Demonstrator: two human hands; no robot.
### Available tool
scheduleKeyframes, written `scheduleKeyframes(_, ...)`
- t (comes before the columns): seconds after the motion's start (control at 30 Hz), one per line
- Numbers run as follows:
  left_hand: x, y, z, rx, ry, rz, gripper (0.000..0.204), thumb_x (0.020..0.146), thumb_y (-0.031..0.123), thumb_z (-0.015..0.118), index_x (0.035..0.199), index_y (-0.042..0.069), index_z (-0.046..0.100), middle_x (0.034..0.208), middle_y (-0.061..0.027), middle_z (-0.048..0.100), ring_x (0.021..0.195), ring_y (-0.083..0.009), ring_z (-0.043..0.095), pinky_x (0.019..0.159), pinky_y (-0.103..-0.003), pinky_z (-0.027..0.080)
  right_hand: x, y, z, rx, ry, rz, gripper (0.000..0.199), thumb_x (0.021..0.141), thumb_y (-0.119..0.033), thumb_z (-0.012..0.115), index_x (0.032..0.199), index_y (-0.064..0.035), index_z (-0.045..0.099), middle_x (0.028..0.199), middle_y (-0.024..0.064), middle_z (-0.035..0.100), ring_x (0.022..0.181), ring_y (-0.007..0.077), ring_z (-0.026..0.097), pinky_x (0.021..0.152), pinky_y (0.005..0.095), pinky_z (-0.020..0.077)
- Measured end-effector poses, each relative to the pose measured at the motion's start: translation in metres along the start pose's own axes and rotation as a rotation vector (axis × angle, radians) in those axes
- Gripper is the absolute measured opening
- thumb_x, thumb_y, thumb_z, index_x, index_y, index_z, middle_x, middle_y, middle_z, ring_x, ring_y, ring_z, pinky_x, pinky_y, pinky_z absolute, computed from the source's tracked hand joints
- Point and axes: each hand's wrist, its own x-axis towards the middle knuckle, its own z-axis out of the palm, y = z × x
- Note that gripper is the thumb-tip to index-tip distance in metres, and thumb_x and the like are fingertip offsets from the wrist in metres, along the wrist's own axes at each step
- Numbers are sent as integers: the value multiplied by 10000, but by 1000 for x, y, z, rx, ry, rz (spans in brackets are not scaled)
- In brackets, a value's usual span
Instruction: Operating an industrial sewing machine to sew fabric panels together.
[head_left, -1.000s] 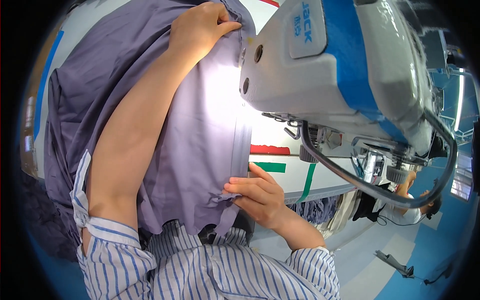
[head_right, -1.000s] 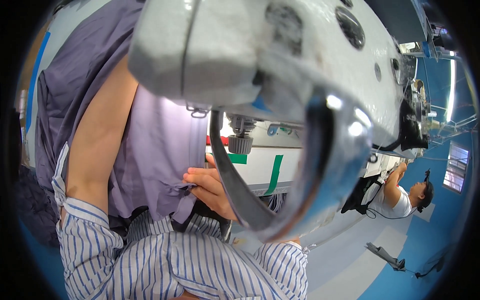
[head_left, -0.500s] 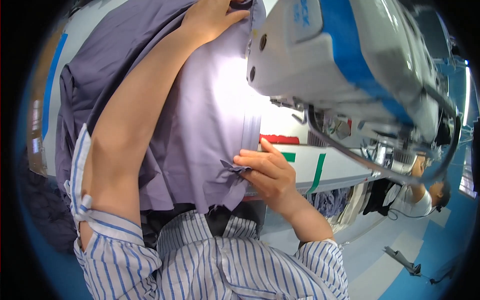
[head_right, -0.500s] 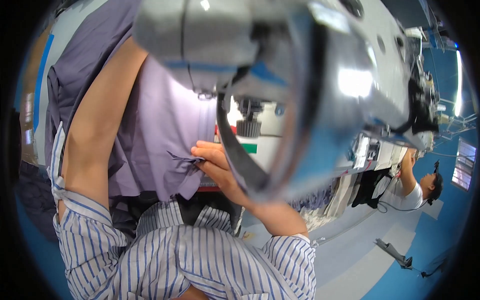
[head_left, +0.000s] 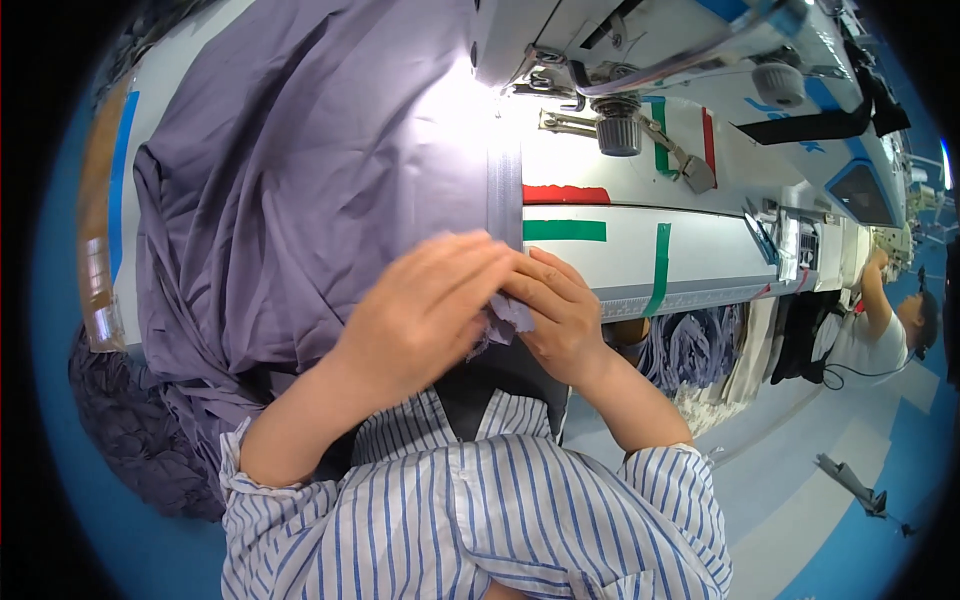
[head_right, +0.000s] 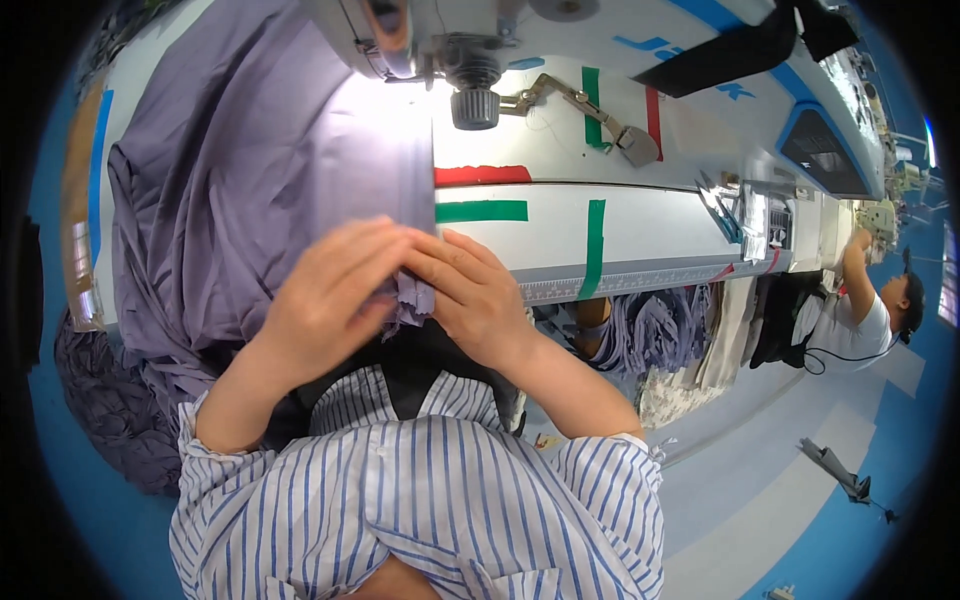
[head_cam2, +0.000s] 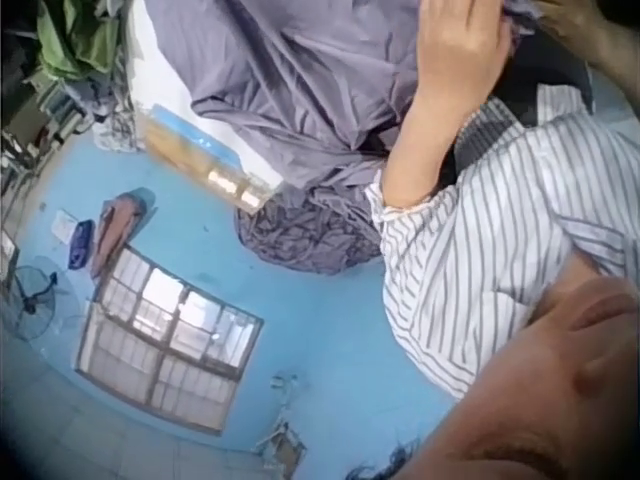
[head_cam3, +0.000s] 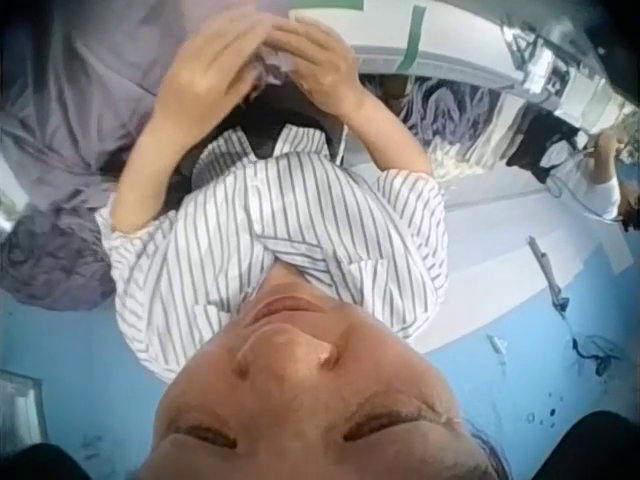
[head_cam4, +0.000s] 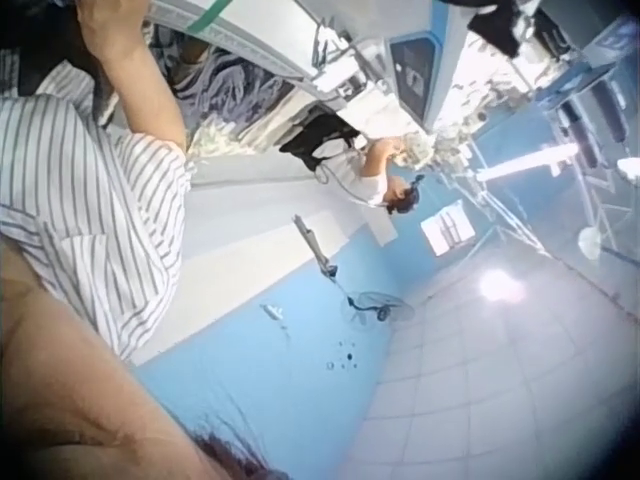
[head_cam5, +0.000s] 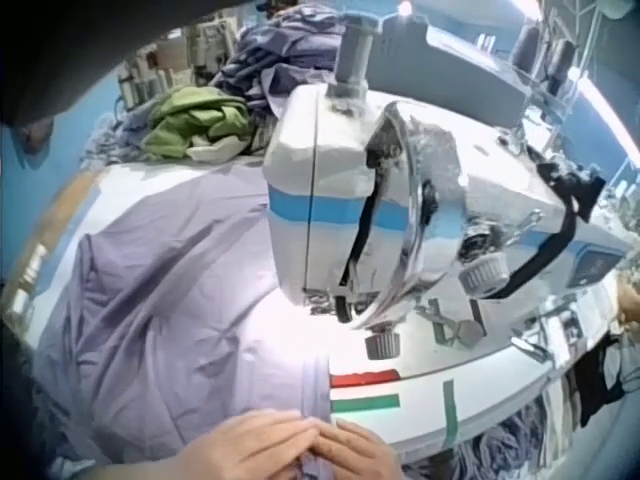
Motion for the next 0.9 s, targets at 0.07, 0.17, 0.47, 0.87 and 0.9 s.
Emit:
scheduleKeyframes(0.07,7,15,10,-179,54,14,528,681,27,749,1181,4,581,1143,-127,594,1067,-314,575,918,-390,473,-6,-5,3,3,53,41,208,663,-36,666,861,29,668,1167,131,628,1108,310,586,878,377,510)
scheduleKeyframes(0.17,6,2,19,-145,142,70,423,647,-8,744,1057,11,642,1051,-113,625,948,-286,611,809,-364,513,-15,-9,12,-15,107,97,188,648,-33,681,826,23,658,1193,123,612,1105,302,575,855,370,518)
scheduleKeyframes(0.47,-12,-1,15,-345,406,-99,204,696,-50,754,865,18,664,813,-101,685,725,-200,658,636,-261,510,-11,-12,3,28,179,18,281,694,-21,727,970,-59,689,1066,81,623,846,239,606,700,326,502)
scheduleKeyframes(0.87,0,11,10,-221,497,38,235,681,-5,800,866,27,660,800,-91,694,723,-221,683,621,-278,526,48,-10,-30,497,-12,391,333,842,-68,694,1163,-56,607,1018,34,632,719,85,549,566,213,426)
scheduleKeyframes(0.9,1,11,8,-213,498,40,239,677,-2,802,867,29,661,795,-85,694,715,-223,682,619,-279,526,51,-11,-32,509,-23,415,304,838,-88,698,1123,-49,602,969,47,634,725,113,570,585,237,441)
